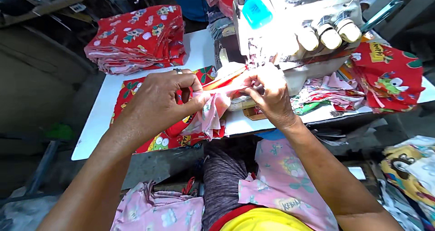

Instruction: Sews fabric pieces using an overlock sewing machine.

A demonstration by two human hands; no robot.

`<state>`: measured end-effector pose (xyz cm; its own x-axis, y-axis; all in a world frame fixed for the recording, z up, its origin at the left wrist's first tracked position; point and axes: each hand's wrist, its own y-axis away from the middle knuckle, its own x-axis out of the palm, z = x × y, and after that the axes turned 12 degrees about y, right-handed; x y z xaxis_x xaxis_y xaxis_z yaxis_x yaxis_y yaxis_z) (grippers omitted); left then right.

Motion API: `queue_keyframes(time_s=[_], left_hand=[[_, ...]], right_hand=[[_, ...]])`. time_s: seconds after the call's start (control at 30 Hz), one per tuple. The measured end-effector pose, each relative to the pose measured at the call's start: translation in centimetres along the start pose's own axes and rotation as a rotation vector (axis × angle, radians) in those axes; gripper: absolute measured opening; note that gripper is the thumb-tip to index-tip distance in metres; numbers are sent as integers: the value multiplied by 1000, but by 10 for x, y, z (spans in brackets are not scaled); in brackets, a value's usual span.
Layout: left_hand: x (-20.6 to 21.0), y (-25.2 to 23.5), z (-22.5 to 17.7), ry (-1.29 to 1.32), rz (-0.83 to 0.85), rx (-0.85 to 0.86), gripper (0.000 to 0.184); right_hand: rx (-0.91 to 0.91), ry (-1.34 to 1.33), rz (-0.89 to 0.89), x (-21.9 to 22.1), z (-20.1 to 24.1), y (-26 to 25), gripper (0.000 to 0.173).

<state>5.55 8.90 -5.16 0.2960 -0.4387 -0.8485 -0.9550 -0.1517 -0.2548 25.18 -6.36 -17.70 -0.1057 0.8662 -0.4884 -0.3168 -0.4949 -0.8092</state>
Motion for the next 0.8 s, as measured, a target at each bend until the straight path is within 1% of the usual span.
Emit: queue_keyframes(time_s=[0.23,0.37,0.53,0.67,0.8], left_hand=[[0,1,-1,-28,-44,0,26],[1,3,1,-15,-57,36,26],[2,3,-1,39,-11,97,19],[5,5,-7,-21,22,79,21],[7,6,-12,-36,35,94,21]], right_hand=[[-34,47,-7,-3,-2,6,11],[-57,-4,30,-10,-7,7,11],[-69,-65,98,-16,-12,6,11],[-73,-79,92,-15,-19,0,11],[-80,-66,97,-17,-19,-1,11]])
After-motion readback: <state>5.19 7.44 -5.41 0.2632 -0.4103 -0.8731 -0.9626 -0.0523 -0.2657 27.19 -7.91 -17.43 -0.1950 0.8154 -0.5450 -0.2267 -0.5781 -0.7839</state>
